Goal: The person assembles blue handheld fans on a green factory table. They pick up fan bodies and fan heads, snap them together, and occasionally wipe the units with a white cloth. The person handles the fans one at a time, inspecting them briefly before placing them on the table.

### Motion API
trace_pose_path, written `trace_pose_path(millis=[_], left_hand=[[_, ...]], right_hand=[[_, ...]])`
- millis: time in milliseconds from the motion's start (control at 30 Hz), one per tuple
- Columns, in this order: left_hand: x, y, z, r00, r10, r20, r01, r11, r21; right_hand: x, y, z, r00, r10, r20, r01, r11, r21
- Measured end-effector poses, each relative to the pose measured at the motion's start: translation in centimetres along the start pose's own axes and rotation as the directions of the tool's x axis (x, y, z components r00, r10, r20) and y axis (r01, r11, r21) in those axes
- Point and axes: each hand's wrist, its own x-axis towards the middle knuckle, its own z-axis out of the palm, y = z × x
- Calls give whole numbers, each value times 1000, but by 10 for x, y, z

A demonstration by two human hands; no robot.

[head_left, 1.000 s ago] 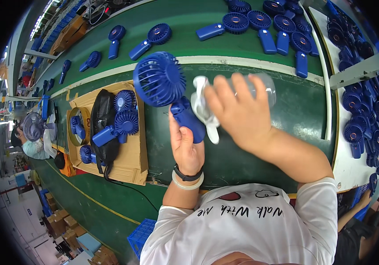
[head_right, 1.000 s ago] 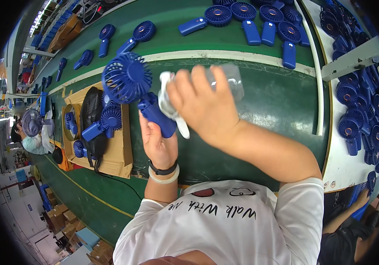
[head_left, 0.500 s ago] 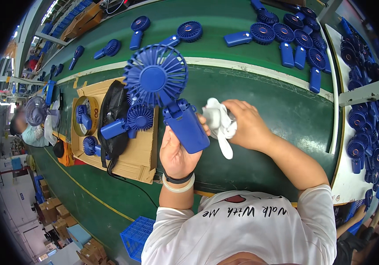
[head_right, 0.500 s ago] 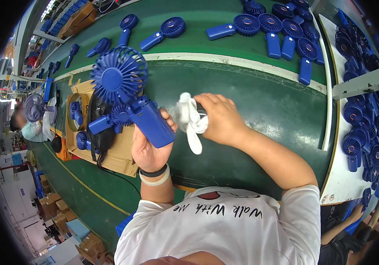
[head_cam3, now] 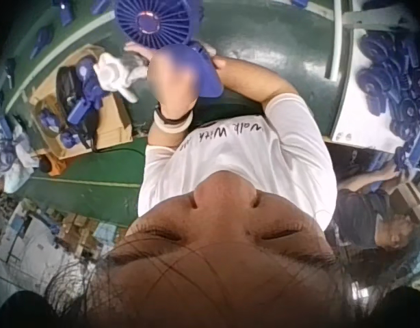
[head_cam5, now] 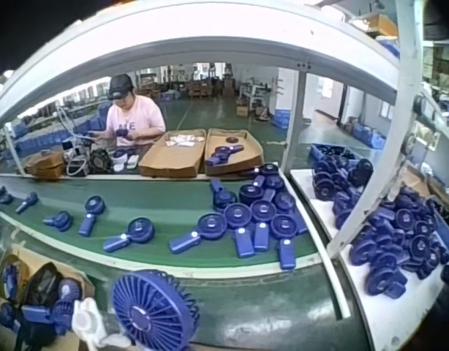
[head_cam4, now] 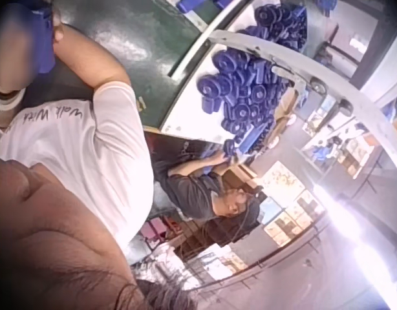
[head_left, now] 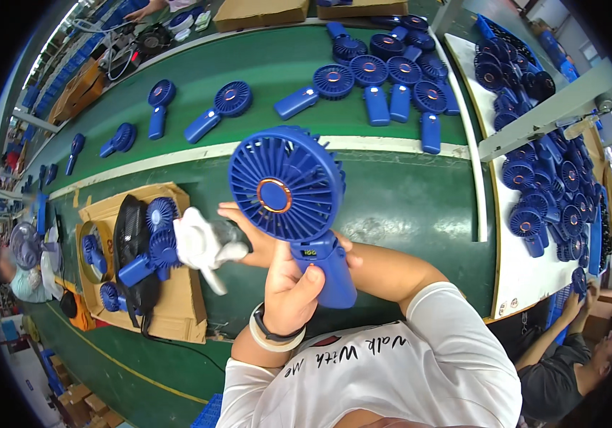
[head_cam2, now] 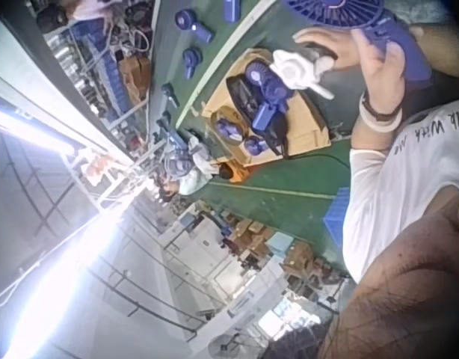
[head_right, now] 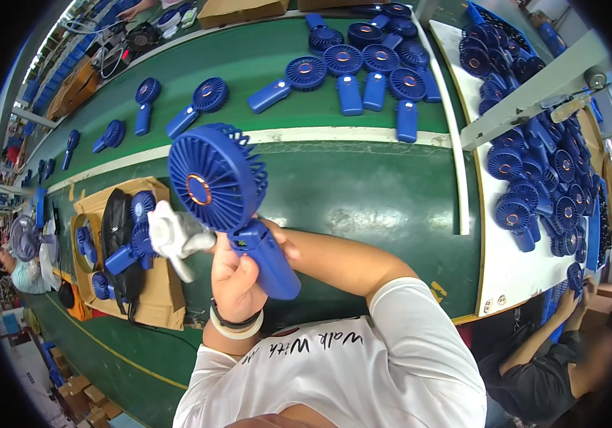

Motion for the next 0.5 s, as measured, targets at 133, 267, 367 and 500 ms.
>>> trace_pose_path(millis=[133,267,367,500], left_hand=[[40,-37,-13,996,79,-44,-77,996,51],[84,-78,-25,988,120,-98,-107,987,123],[106,-99,-37,988,114,-109,-99,986,134],[127,-112,-47,980,99,-174,-86,993,78]], right_hand=[[-27,-28,-64,971,-215,-107,168,926,-338],[-46,-99,-146,894,-441,-80,61,298,-953],[-37,-146,-195,841,-540,42,-81,-201,-976],[-13,-163,-208,832,-509,-219,-427,-336,-840]])
